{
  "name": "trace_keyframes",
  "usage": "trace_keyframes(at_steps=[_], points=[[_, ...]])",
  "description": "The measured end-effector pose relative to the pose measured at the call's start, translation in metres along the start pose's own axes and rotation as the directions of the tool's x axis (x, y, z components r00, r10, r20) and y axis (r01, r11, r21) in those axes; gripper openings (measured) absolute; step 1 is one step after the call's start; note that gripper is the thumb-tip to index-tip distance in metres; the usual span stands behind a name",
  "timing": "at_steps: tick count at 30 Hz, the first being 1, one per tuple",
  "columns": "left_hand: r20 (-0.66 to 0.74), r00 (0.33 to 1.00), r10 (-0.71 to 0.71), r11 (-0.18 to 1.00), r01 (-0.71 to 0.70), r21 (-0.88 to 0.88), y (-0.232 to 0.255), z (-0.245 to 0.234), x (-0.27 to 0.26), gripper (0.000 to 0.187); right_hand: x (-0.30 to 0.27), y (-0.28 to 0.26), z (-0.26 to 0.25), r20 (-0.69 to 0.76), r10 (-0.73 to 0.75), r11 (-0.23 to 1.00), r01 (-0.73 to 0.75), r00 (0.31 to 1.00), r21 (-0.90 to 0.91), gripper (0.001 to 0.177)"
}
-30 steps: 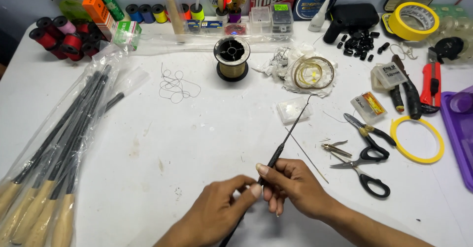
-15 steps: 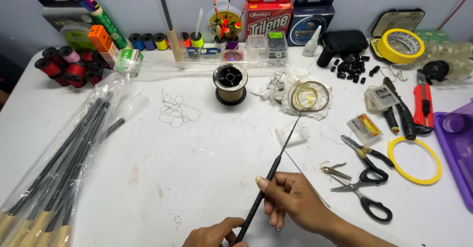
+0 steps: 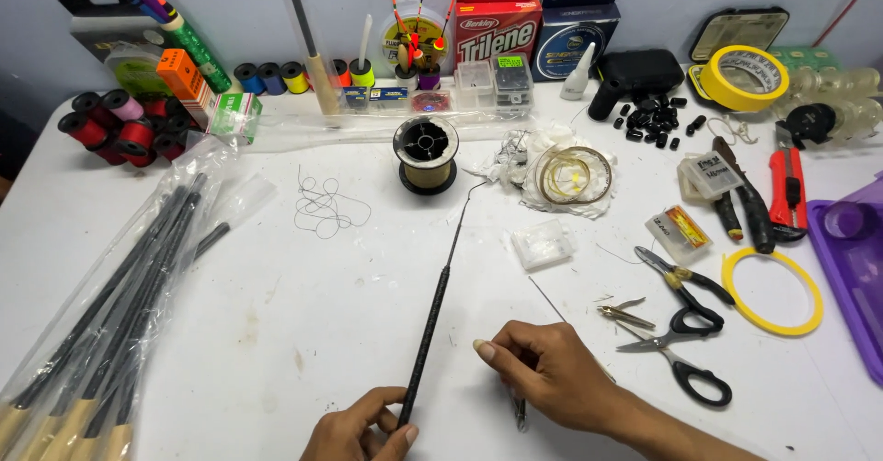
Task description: Trimming and adjusting the tip of a fishing rod using small snips on a workbench.
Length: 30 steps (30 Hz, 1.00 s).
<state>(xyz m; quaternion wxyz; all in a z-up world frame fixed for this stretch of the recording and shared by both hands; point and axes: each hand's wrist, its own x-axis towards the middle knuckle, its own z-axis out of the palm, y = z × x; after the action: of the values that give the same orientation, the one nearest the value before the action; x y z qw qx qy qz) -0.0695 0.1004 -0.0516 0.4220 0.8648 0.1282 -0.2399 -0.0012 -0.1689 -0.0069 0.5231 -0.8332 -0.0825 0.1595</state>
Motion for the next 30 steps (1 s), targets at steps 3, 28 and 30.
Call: trace_keyframes(at_steps=[3,28,30], points=[[0.039,0.995,-0.093,0.985,0.098,-0.142,0.007,-0.006,-0.001,0.028,0.002,0.016,0.005,-0.054,-0.233,0.962,0.222,0.971,-0.156,0.028],[0.416,0.906,0.081,0.962,0.038,-0.270,-0.007,-0.017,0.061,0.047,0.009,0.049,-0.131,-0.336,-0.380,0.742,0.068,0.862,-0.666,0.026],[0.400,0.910,0.107,0.950,0.025,-0.313,-0.022,-0.009,0.069,0.050,0.003,0.061,-0.154,-0.390,-0.295,0.716,-0.069,0.872,-0.695,0.038]])
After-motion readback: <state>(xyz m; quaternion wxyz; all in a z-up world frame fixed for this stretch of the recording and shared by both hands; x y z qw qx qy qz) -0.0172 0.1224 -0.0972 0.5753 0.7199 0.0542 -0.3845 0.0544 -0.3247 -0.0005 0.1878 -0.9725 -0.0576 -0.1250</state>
